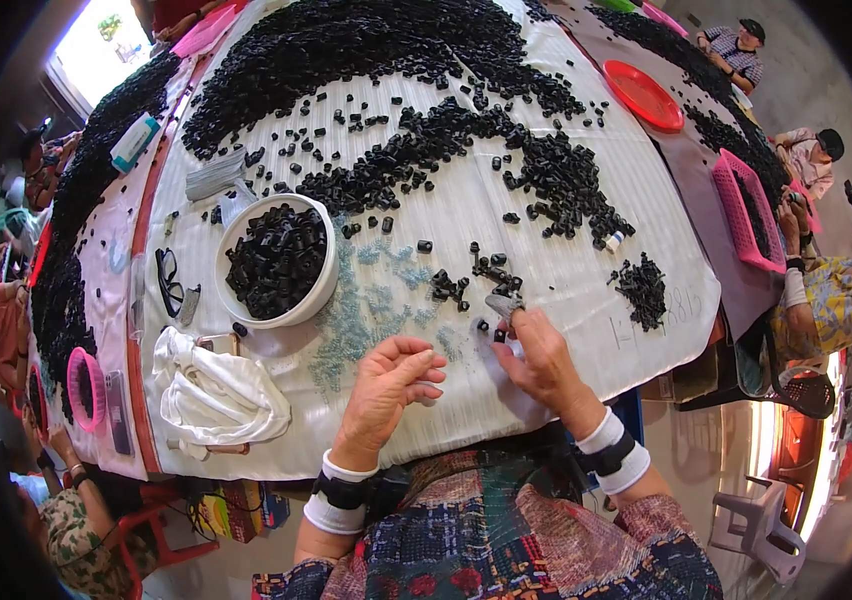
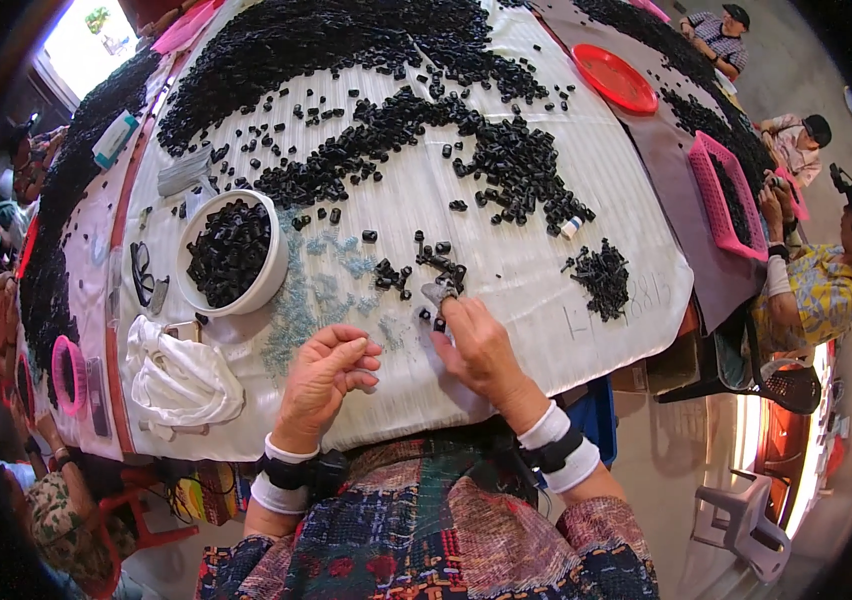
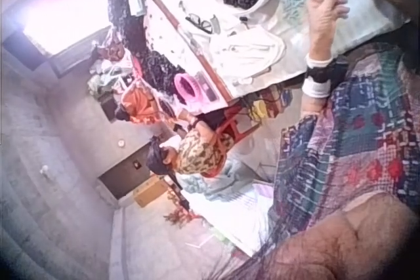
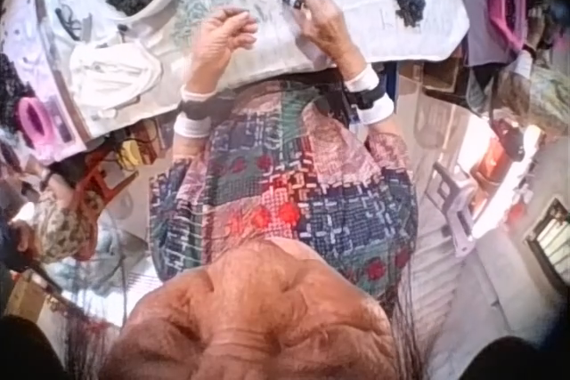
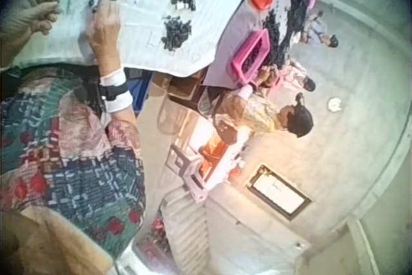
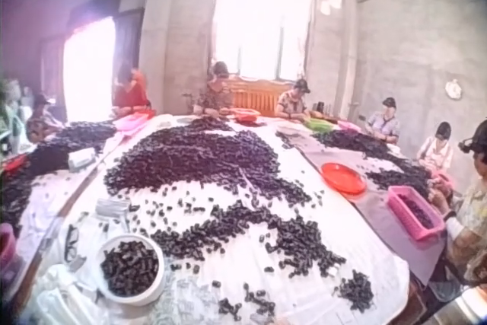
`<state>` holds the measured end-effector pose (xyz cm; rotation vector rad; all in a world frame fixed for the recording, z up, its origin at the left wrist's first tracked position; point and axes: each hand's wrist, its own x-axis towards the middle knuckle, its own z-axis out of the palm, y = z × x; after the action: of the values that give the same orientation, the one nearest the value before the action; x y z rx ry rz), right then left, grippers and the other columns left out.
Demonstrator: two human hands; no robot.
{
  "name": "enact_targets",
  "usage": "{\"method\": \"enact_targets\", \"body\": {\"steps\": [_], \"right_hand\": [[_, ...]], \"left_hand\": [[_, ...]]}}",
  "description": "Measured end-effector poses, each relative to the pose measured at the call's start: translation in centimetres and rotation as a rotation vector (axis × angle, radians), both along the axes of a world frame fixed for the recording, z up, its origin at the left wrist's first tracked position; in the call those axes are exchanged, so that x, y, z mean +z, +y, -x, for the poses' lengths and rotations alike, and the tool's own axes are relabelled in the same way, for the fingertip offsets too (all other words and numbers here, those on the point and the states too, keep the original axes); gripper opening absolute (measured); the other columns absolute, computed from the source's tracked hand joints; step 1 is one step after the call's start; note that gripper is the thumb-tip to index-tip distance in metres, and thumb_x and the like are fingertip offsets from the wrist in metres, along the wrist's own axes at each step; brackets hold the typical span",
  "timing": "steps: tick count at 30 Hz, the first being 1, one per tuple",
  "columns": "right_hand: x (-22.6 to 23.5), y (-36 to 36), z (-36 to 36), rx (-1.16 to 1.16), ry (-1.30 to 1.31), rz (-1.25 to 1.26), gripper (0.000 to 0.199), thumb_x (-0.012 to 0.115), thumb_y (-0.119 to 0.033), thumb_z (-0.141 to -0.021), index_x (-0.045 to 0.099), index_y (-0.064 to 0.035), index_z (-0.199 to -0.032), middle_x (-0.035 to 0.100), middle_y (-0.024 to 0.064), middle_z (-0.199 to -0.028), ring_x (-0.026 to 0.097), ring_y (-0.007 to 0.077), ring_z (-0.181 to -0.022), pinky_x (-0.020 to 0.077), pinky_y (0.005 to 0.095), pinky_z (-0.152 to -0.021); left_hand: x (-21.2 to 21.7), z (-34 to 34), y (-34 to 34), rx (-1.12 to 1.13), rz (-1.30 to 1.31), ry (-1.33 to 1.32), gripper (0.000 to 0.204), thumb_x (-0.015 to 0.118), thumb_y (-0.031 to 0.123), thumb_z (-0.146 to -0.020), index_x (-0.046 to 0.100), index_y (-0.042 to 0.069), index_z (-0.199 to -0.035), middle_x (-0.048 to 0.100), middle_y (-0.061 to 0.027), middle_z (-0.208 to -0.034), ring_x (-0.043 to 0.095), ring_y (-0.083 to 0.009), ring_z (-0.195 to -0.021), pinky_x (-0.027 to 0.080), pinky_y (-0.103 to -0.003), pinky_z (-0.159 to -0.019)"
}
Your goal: Sorting small black plastic components on a manufacturing table.
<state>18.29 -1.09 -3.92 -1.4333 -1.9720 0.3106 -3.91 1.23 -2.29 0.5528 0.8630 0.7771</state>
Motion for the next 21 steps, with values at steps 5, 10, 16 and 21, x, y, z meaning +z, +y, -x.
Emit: {"method": "enact_targets", "body": {"steps": [5,10,16,21], "right_hand": [[3.3,-0.1,3.0,0.170,0.087,-0.090,0.036,0.068,-0.004,-0.067,0.053,0.0025,-0.099,0.055,0.0169,-0.089,0.055,0.0341,-0.081,0.0482,0.0403,-0.069],[4.2,0.1,4.2,0.322,0.144,-0.112,0.038,0.068,-0.005,-0.070,0.054,0.0026,-0.104,0.054,0.0174,-0.090,0.056,0.0335,-0.082,0.0482,0.0386,-0.071],[2.3,1.3,3.0,0.071,0.229,-0.012,0.033,0.063,0.004,-0.069,0.053,0.0021,-0.101,0.056,0.0148,-0.083,0.055,0.0325,-0.076,0.0468,0.0396,-0.067],[1.3,1.9,3.5,0.120,-0.042,-0.055,0.029,0.059,0.004,-0.071,0.052,0.0009,-0.099,0.055,0.0129,-0.082,0.054,0.0306,-0.080,0.0457,0.0375,-0.068]], "left_hand": [[0.4,-0.9,0.1,-0.084,-0.003,-0.039,0.019,0.060,0.010,-0.087,0.057,-0.001,-0.102,0.064,-0.0118,-0.090,0.064,-0.0152,-0.074,0.055,-0.024,-0.063],[-0.2,0.0,-0.1,-0.081,-0.108,-0.061,0.017,0.061,0.008,-0.086,0.059,-0.002,-0.100,0.065,-0.0128,-0.092,0.064,-0.0151,-0.075,0.054,-0.024,-0.063],[-0.4,2.0,0.3,0.167,-0.026,-0.110,0.017,0.058,0.005,-0.086,0.059,-0.001,-0.102,0.065,-0.0154,-0.091,0.065,-0.0173,-0.075,0.056,-0.026,-0.062],[-0.7,2.3,0.1,0.181,-0.027,-0.138,0.017,0.058,0.005,-0.087,0.059,0.000,-0.103,0.065,-0.0155,-0.092,0.066,-0.0177,-0.076,0.057,-0.026,-0.062]]}}
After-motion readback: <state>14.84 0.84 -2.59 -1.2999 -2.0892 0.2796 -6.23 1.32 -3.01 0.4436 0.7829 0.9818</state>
